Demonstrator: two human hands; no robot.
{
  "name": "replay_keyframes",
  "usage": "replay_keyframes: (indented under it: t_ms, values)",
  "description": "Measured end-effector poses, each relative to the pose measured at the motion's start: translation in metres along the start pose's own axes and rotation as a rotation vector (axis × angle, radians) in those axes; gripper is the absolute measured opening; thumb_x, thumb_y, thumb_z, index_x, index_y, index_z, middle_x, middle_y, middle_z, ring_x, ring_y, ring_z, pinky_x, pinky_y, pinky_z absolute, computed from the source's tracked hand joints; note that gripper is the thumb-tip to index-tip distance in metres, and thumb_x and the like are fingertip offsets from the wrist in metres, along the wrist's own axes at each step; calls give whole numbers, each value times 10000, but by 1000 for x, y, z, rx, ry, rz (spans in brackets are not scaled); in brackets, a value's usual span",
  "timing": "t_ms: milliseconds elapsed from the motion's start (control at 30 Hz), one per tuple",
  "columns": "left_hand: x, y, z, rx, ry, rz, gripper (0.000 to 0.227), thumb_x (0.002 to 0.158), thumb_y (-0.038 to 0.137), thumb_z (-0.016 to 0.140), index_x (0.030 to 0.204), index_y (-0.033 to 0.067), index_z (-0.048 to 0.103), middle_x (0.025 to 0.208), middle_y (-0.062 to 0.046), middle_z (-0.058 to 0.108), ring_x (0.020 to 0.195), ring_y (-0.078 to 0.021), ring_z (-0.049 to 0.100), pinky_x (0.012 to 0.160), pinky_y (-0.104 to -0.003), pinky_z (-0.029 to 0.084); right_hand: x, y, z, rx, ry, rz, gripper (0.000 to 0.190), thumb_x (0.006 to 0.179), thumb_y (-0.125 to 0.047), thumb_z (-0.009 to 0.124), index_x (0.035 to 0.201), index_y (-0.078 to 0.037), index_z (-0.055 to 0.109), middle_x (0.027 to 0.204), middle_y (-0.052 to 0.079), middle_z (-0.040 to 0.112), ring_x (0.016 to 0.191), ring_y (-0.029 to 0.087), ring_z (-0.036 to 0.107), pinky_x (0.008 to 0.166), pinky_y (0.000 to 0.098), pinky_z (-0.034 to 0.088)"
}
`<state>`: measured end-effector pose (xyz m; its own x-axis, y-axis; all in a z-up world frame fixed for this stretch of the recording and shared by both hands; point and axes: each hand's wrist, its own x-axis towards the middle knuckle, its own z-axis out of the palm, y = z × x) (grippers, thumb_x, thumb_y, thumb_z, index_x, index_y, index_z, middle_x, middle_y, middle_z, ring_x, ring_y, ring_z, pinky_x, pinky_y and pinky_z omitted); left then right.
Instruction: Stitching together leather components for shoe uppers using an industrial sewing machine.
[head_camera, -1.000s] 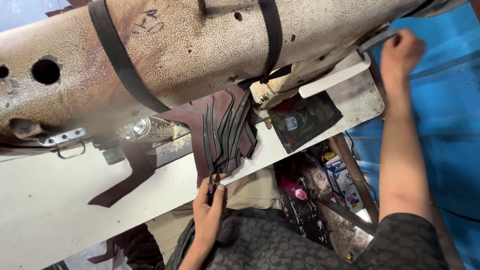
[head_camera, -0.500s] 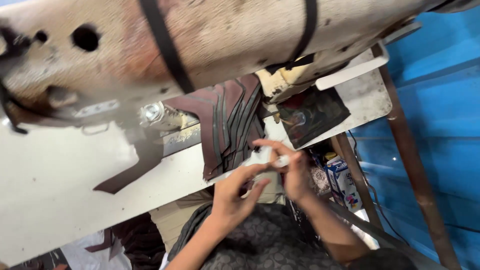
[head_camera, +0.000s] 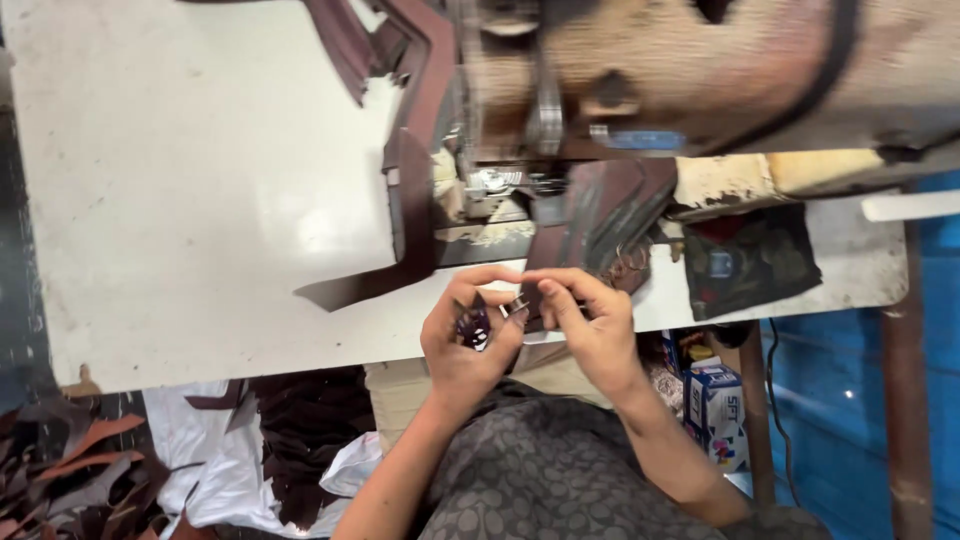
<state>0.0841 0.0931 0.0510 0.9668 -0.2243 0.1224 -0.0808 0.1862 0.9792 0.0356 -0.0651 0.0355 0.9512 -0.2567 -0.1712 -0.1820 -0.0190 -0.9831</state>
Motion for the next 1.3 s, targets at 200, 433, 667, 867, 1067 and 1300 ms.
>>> replay_keyframes:
  t_ms: [200,433,667,867,1067,1300]
  values:
    - [9,-14,-31,-72,-30,-203,166,885,-15,780,976,21,646,815,38,567,711,-18,482,636,-206,403,33,-19,5,-363,48,129,362,933,-117,739,1289,-51,718,613,11,512,583,77,425,539,259,365]
    - [46,7,-28,241,-108,-11,256,904,4,753,1159,25,739,732,30,552,638,-51,471,589,-227,416,58,5,5,259,-144,57,147,968,-52,710,1087,33,709,889,-40,681,709,44,522,600,218,382]
    - [67,-16,-19,299,32,86,200,1006,19,682,1203,31,713,1001,-96,729,870,-159,699,796,-283,555,111,12,3,174,61,62,81,974,-97,745,965,-18,729,771,-43,608,655,57,509,569,226,366]
    - [71,-23,-3,440,7,115,188,970,18,681,1155,43,702,1060,-133,764,928,-243,765,809,-320,589,125,9,4,-109,-121,-278,195,980,-137,618,1134,-46,696,1091,-2,709,999,99,659,886,246,525]
    - [61,-35,-7,453,-11,173,225,937,3,639,1153,51,683,978,-154,720,840,-270,694,738,-339,546,127,93,-15,431,84,-136,201,991,-132,761,1137,-40,657,1044,14,674,906,103,647,773,256,550]
    - [0,-70,-28,419,-7,-183,197,1008,48,552,1150,59,687,787,-131,628,681,-174,578,634,-317,464,79,10,1,293,-379,418,250,1050,-226,577,1103,-104,788,708,-56,515,587,29,404,498,196,289]
